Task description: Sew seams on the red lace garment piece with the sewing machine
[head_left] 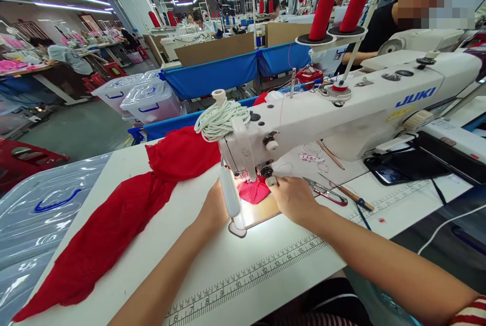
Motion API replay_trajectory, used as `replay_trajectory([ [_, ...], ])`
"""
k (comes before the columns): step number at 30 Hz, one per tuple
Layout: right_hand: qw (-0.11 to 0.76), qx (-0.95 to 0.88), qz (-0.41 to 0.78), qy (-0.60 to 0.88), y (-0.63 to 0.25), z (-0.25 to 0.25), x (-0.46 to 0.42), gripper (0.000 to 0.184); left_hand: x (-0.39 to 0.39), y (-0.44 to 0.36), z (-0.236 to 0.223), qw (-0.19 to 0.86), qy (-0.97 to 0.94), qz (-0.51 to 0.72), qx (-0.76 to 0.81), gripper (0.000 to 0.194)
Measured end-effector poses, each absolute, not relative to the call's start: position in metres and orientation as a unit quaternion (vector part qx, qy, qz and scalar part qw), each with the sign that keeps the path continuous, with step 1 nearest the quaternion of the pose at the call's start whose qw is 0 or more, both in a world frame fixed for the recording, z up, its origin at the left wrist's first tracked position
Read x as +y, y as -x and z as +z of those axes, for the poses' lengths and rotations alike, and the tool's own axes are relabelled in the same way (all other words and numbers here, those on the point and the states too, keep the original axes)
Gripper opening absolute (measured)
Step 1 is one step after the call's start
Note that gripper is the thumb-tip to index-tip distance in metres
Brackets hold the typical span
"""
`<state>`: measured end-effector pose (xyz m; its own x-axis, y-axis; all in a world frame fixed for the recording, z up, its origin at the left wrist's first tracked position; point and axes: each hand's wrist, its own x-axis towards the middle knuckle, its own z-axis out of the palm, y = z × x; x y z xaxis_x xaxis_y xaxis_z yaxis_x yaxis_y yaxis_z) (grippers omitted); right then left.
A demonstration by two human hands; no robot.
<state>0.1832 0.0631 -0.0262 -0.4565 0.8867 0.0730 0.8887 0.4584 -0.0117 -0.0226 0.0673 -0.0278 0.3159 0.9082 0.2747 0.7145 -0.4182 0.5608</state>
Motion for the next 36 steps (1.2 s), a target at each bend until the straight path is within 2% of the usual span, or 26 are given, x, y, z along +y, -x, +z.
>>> replay_trajectory([
  [6,0.131,-0.870,0.005,0.475,-0.188,-0.039,0.060,0.029,0.054,0.028,-0.032,0.200,-0.809,0.296,0.466,0.026],
  [11,0.158,-0.884,0.096,0.430,-0.187,-0.030,0.059,0.014,0.044,0.026,-0.015,0.300,-0.805,0.238,0.453,0.020],
  [13,0.160,-0.894,0.108,0.405,-0.188,-0.026,0.059,0.015,0.040,0.025,-0.008,0.308,-0.812,0.192,0.458,0.013],
  [15,0.162,-0.909,0.112,0.367,-0.190,-0.024,0.059,0.022,0.038,0.024,-0.005,0.270,-0.830,0.173,0.456,0.006],
  [18,0.157,-0.932,0.093,0.313,-0.191,-0.025,0.058,0.032,0.039,0.024,-0.007,0.159,-0.868,0.167,0.439,0.011],
  [22,0.132,-0.925,0.038,0.354,-0.189,-0.029,0.056,0.035,0.044,0.024,-0.012,0.008,-0.906,0.128,0.404,0.024],
  [25,0.118,-0.915,0.021,0.386,-0.187,-0.029,0.054,0.032,0.043,0.023,-0.012,-0.074,-0.913,0.114,0.384,0.027],
  [29,0.091,-0.907,0.002,0.412,-0.184,-0.028,0.053,0.024,0.035,0.019,-0.010,-0.075,-0.902,0.112,0.409,0.029],
  [36,0.079,-0.854,-0.041,0.512,-0.176,-0.030,0.063,0.026,0.043,0.021,-0.022,-0.005,-0.862,0.173,0.477,0.030],
])
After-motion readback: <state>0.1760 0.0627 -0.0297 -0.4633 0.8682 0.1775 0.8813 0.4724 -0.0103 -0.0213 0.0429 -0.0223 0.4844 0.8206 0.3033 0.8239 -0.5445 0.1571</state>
